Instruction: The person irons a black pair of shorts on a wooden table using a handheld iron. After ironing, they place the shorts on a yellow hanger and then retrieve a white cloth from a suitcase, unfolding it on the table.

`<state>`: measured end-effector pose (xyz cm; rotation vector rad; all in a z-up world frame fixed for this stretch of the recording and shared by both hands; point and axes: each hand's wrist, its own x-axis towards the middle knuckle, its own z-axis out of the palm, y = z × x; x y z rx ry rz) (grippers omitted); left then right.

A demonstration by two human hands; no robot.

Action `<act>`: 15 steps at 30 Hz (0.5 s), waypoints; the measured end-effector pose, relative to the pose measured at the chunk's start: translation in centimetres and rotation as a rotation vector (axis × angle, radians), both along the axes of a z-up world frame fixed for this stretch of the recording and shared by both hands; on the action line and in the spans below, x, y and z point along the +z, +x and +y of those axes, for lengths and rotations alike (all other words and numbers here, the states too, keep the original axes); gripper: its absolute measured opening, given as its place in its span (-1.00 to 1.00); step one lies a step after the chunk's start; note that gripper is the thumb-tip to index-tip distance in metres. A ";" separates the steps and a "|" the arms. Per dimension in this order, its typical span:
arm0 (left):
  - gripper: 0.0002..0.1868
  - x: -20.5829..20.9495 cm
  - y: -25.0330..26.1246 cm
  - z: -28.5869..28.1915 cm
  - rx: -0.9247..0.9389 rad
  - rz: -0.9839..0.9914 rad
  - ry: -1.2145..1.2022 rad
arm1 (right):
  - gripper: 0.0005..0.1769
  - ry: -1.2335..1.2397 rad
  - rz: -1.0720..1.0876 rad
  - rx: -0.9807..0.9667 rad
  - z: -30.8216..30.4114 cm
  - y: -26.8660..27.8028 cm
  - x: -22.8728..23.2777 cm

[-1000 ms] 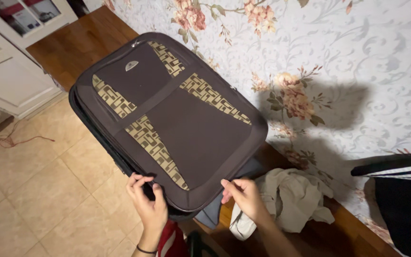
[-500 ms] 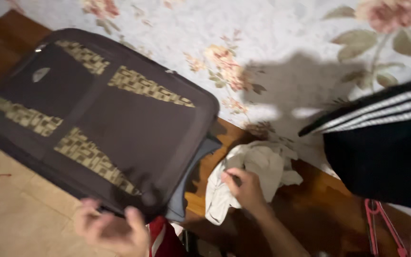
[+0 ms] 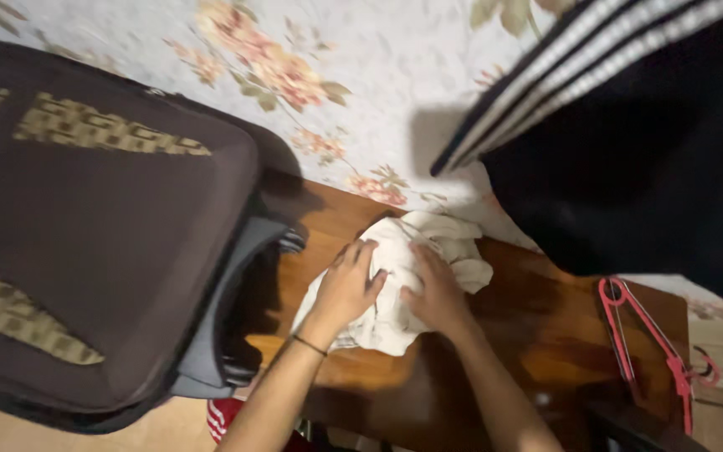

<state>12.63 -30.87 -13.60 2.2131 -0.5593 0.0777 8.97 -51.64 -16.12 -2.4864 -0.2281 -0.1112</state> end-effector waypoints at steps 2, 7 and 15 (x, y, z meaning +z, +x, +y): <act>-0.48 -1.6 0.9 -1.3 -0.050 -0.048 -0.039 | -0.08 0.056 0.108 -0.099 -2.0 -0.2 -0.8; -0.61 -3.9 2.6 -4.5 -0.072 -0.080 -0.047 | -0.42 0.168 0.029 -0.270 -6.7 0.4 -4.0; -0.72 -6.1 2.2 -5.4 -0.054 -0.320 -0.175 | -0.58 0.302 -0.253 -0.205 -10.0 1.7 -9.7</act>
